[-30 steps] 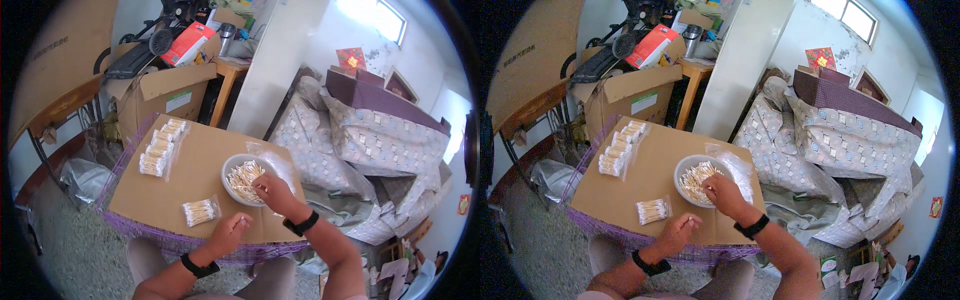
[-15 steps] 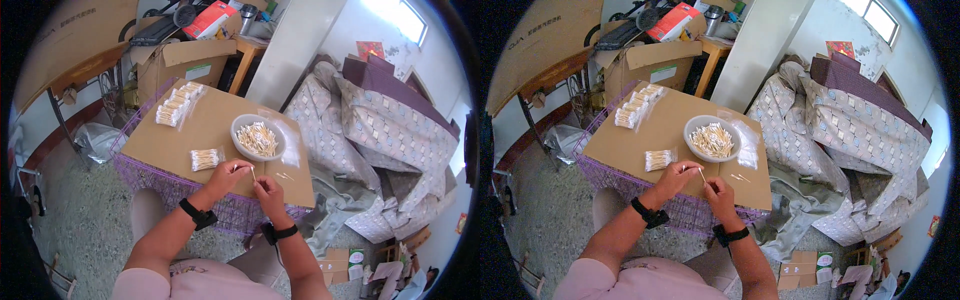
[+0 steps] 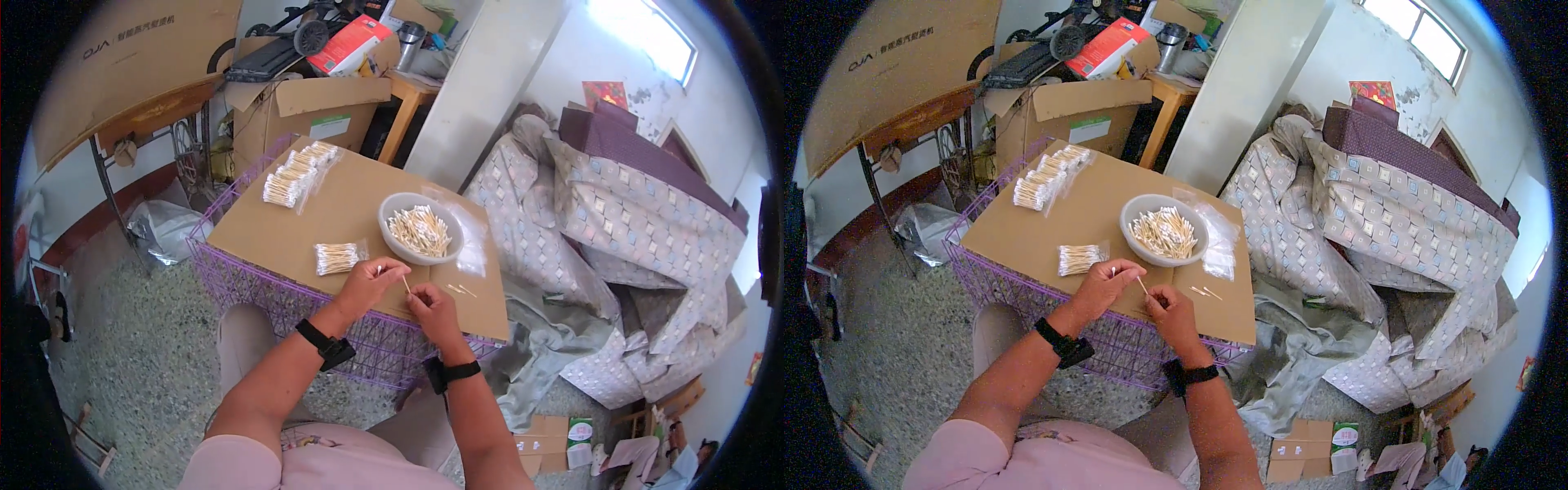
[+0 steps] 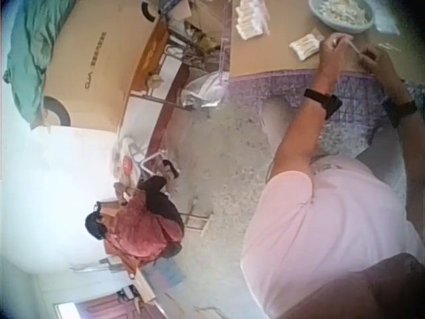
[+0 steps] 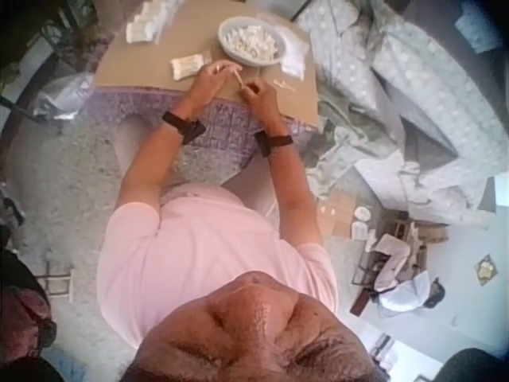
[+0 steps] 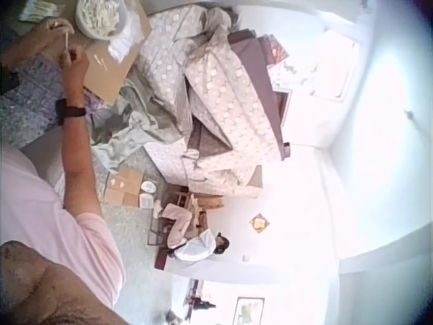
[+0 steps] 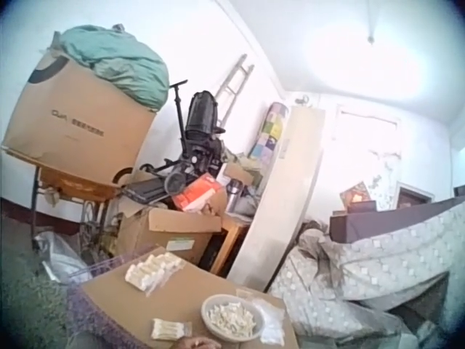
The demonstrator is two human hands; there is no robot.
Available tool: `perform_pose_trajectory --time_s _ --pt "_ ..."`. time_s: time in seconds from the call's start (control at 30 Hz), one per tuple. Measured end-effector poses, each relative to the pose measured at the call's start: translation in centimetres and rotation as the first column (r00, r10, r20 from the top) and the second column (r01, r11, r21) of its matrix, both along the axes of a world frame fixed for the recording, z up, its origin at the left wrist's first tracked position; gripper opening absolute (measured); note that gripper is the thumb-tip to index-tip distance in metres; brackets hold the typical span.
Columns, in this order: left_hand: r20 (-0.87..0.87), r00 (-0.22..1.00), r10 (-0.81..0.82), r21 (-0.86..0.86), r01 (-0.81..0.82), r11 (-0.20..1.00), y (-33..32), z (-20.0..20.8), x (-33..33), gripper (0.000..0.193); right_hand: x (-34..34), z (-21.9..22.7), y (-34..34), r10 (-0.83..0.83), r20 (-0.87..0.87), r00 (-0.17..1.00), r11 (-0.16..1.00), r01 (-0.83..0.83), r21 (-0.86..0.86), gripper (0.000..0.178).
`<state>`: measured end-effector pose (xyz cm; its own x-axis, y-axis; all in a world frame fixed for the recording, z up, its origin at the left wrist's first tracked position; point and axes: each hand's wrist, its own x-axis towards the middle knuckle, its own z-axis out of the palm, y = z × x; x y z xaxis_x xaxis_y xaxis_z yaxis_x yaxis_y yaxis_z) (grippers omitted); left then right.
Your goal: Counting and packing cotton swabs into small plastic bags.
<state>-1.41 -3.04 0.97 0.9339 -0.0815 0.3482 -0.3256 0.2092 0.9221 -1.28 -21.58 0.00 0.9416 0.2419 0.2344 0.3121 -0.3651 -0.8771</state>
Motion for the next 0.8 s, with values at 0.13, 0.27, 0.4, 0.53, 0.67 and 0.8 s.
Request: perform_pose_trajectory --time_s 0.13,0.27,0.4,0.53,0.67,0.8 --pt "0.124 0.992 0.022 0.049 -0.028 0.998 -0.2 -0.7 0.4 0.015 -0.1 0.0 0.3 -0.014 0.036 0.999 0.999 0.013 0.029 0.010" --pt "0.140 0.990 0.025 0.117 -0.041 0.992 0.1 -1.3 0.7 0.013 -0.7 0.6 0.5 -0.076 0.016 0.997 0.996 0.075 0.045 0.008" --pt "0.107 0.994 0.020 0.185 -0.039 0.982 -0.3 -0.9 0.7 0.012 -0.7 -0.1 -0.5 -0.057 -0.022 0.998 0.980 0.060 0.189 0.007" --pt "0.311 0.950 0.011 0.378 -0.134 0.916 -0.7 -1.4 0.9 0.014 -1.1 -0.1 -0.3 -0.071 -0.051 0.996 0.915 0.086 0.395 0.006" --pt "0.391 0.919 -0.044 0.518 -0.180 0.836 -1.3 -1.6 0.8 0.014 -0.9 -0.3 -0.2 -0.019 -0.039 0.999 0.915 0.033 0.402 0.007" --pt "0.319 0.946 -0.050 0.579 -0.153 0.801 -1.1 -1.2 0.6 0.016 -1.0 -0.1 -0.2 -0.012 0.000 1.000 0.956 0.011 0.294 0.008"
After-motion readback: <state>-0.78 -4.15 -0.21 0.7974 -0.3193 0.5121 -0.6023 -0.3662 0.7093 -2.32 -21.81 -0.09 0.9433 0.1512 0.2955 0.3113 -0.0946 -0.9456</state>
